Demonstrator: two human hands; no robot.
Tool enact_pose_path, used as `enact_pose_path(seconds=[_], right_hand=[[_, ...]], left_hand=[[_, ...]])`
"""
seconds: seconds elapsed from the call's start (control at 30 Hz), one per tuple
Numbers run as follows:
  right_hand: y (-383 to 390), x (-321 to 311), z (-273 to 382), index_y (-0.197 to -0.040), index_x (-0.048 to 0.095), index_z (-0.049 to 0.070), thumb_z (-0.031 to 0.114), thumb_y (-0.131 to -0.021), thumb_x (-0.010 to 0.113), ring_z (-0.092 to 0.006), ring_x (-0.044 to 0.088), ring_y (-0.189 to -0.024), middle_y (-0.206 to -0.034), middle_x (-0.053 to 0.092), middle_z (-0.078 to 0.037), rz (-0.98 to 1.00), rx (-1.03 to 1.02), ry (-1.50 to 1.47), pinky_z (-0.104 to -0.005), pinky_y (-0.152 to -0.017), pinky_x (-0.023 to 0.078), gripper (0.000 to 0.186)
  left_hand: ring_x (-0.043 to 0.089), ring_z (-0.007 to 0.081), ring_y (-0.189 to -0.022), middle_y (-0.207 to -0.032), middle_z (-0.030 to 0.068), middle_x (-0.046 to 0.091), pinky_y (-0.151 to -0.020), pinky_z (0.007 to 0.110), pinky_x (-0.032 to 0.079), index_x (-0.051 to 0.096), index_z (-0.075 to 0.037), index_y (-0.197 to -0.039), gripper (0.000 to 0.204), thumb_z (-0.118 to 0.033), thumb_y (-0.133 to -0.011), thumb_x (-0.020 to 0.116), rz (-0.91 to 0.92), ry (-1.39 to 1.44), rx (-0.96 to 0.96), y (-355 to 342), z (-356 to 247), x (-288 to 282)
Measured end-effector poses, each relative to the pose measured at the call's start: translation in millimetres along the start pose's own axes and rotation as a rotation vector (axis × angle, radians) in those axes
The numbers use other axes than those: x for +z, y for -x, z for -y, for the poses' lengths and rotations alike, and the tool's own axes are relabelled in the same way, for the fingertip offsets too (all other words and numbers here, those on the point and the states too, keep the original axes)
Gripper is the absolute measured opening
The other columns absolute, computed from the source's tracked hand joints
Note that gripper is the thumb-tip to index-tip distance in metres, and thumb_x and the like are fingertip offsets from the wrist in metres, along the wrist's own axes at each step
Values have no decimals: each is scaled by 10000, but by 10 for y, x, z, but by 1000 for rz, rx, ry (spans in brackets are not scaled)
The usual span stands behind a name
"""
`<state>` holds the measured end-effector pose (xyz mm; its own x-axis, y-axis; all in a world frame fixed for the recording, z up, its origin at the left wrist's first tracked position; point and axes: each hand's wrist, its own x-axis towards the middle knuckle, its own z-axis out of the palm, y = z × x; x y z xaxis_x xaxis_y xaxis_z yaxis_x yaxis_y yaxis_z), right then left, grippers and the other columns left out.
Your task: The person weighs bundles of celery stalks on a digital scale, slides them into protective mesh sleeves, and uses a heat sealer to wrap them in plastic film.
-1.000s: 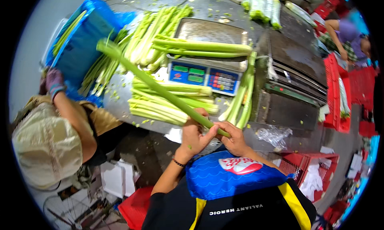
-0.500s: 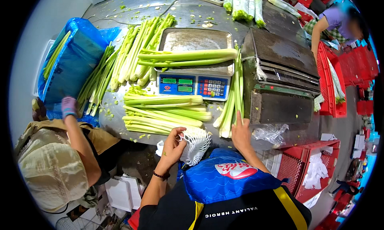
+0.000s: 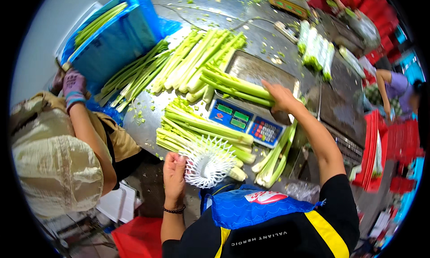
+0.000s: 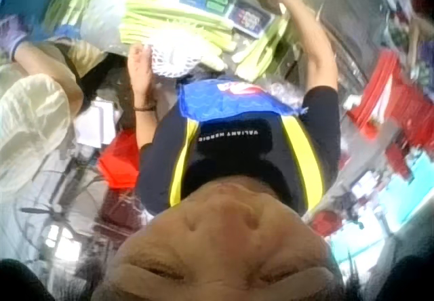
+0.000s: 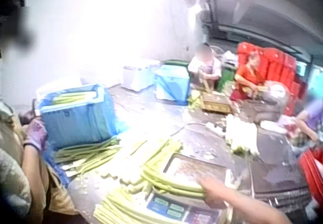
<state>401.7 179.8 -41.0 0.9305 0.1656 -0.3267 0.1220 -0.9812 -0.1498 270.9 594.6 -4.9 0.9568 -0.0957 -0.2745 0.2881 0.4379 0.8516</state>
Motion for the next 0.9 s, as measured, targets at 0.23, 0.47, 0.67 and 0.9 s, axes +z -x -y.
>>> enact_pose_path(seconds=[0.23,0.47,0.67,0.9], right_hand=[[389,-194,-9,-1168,570,20,293,-602,823,-194,613,-854,-911,638,-86,134,-26,-886,-322,-753,493,678],[1411,-442,1309,-1104,545,126,313,-627,825,-322,524,-1219,-1553,192,-197,-280,-535,-2172,-417,-930,508,584],[1596,-118,1685,-1110,502,145,370,-753,754,-425,547,-1195,-1449,353,-248,-444,-449,-2172,-523,-990,477,491],[1923,274,1529,-1159,499,127,146,-782,750,-237,556,-1081,-1177,539,-98,-1357,44,-1998,-403,-1017,441,453]], left_hand=[[537,36,-719,-835,-6,586,-651,187,448,485,-69,-1111,316,-33,-872,689,-104,-194,78,-288,-395,221],[439,-4,-593,-767,-61,552,-518,176,339,562,-25,-1027,171,-58,-905,676,100,-510,589,-652,-183,654],[489,-12,-649,-866,-3,653,-554,156,367,533,-48,-1016,99,-60,-951,607,530,-216,345,-546,-104,1090],[605,54,-775,-871,44,672,-624,198,461,567,-42,-1023,141,-52,-912,654,571,-204,265,-156,76,1458]])
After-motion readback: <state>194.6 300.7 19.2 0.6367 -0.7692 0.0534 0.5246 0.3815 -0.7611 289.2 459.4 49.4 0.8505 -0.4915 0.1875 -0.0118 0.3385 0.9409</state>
